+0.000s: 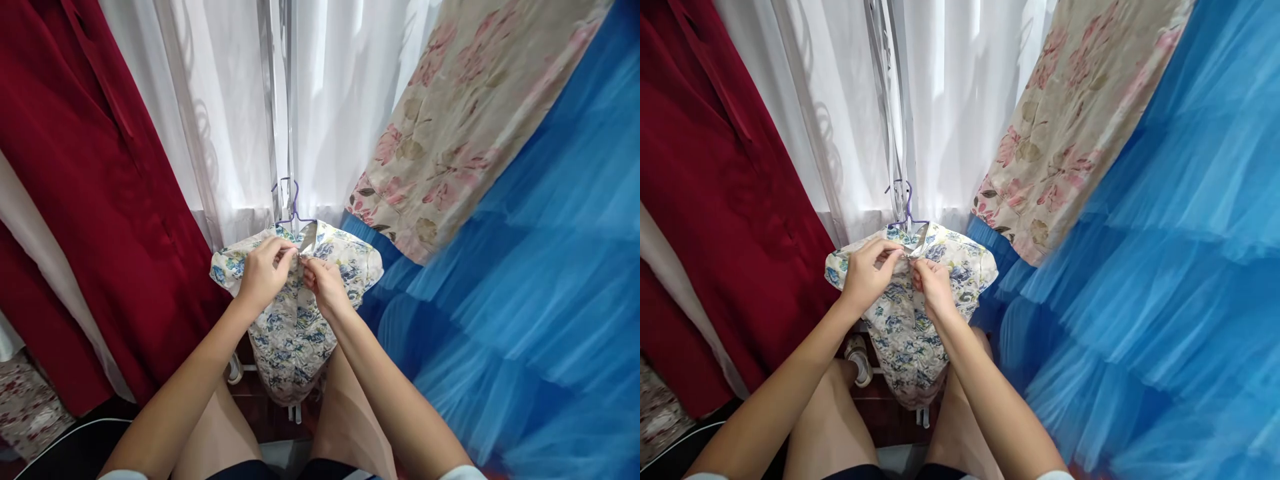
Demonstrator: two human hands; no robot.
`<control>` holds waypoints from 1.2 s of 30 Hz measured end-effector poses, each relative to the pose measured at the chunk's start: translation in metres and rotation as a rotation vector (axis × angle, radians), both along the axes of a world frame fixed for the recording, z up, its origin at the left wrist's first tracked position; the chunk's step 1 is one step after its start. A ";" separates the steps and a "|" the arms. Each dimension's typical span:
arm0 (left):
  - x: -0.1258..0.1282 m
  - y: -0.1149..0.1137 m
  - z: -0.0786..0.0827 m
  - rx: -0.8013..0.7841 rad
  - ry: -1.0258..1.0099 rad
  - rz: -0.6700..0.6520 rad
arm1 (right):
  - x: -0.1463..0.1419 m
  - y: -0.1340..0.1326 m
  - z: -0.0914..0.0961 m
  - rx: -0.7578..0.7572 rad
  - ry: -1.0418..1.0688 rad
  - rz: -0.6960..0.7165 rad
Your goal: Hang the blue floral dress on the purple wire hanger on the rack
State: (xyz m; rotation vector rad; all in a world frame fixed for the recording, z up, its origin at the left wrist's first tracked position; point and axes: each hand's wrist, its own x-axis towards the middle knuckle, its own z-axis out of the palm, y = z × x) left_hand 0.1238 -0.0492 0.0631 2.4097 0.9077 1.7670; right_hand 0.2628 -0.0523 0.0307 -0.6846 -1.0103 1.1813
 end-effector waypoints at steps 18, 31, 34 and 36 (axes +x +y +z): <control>-0.024 -0.004 0.005 -0.169 -0.246 -0.130 | -0.014 0.000 -0.006 0.235 -0.385 -0.053; -0.025 -0.005 -0.005 -0.213 -0.169 -0.197 | -0.025 0.009 -0.001 0.320 -0.282 -0.088; -0.022 -0.009 -0.008 -0.203 -0.187 -0.176 | -0.024 0.008 -0.002 0.307 -0.305 -0.055; -0.023 -0.008 -0.005 -0.170 -0.257 -0.120 | -0.023 0.007 -0.005 0.268 -0.356 -0.060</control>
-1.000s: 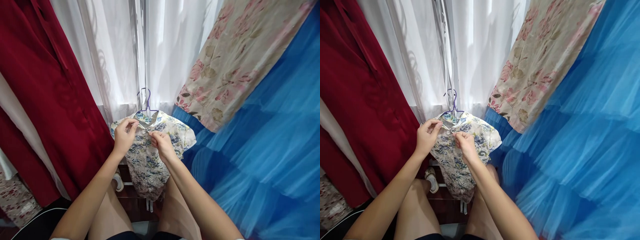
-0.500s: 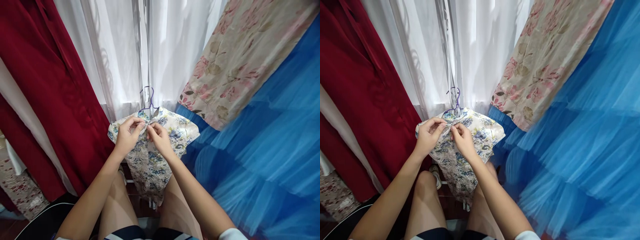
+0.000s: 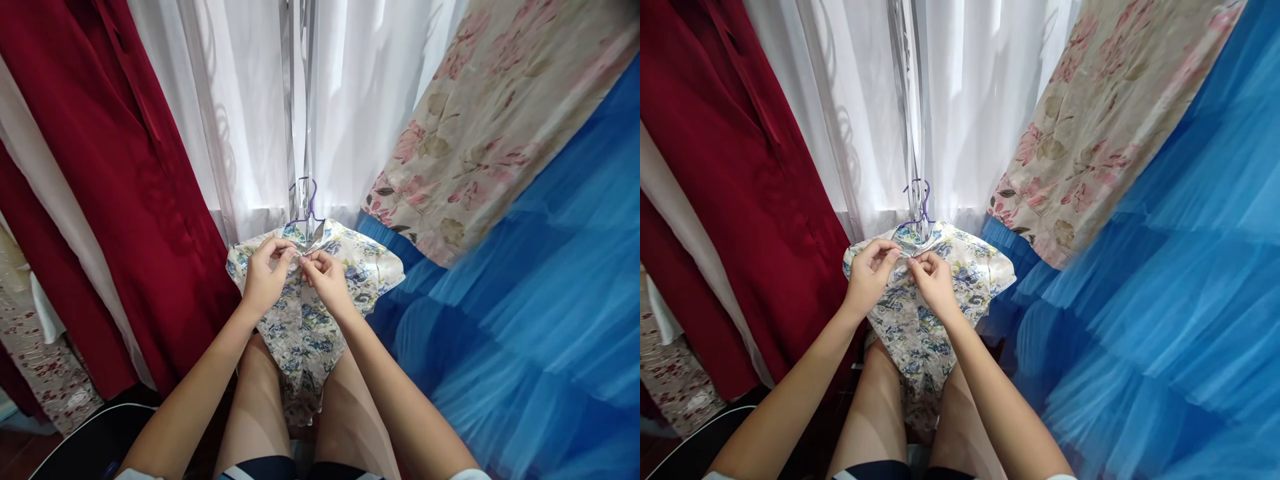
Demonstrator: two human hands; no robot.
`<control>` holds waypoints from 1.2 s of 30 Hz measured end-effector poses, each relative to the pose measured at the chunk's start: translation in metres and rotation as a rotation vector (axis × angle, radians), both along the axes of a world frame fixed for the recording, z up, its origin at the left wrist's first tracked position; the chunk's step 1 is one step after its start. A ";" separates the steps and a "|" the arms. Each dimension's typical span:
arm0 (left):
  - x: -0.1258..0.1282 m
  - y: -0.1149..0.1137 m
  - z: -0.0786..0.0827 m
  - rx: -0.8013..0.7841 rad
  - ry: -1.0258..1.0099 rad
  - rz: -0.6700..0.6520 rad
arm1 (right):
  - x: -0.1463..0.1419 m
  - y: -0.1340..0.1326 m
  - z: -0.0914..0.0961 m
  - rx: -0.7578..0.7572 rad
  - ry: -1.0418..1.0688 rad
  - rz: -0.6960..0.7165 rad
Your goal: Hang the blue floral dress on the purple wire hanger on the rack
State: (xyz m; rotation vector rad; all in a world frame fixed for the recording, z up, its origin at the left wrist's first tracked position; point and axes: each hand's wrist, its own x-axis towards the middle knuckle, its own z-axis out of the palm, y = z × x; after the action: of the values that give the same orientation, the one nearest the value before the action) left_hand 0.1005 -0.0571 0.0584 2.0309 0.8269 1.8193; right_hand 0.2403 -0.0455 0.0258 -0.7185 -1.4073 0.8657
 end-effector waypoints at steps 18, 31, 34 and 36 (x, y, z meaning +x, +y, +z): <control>-0.098 0.124 -0.106 -0.419 -0.593 0.252 | 0.058 -0.029 -0.042 -0.082 -0.677 -0.160; -0.017 0.040 -0.141 -0.840 0.326 -0.522 | 0.136 -0.054 -0.144 -0.373 -0.254 -0.193; 0.000 0.017 -0.108 -0.716 0.323 -0.605 | 0.136 -0.056 -0.164 -0.415 -0.205 -0.228; 0.007 0.003 -0.084 -0.657 0.256 -0.613 | 0.136 -0.055 -0.173 -0.452 -0.193 -0.245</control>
State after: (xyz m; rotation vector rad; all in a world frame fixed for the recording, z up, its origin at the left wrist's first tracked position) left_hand 0.1074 -0.0541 -0.0261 1.8007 0.6421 0.8280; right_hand 0.3765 -0.1007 -0.1474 -1.3197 -1.2650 0.9467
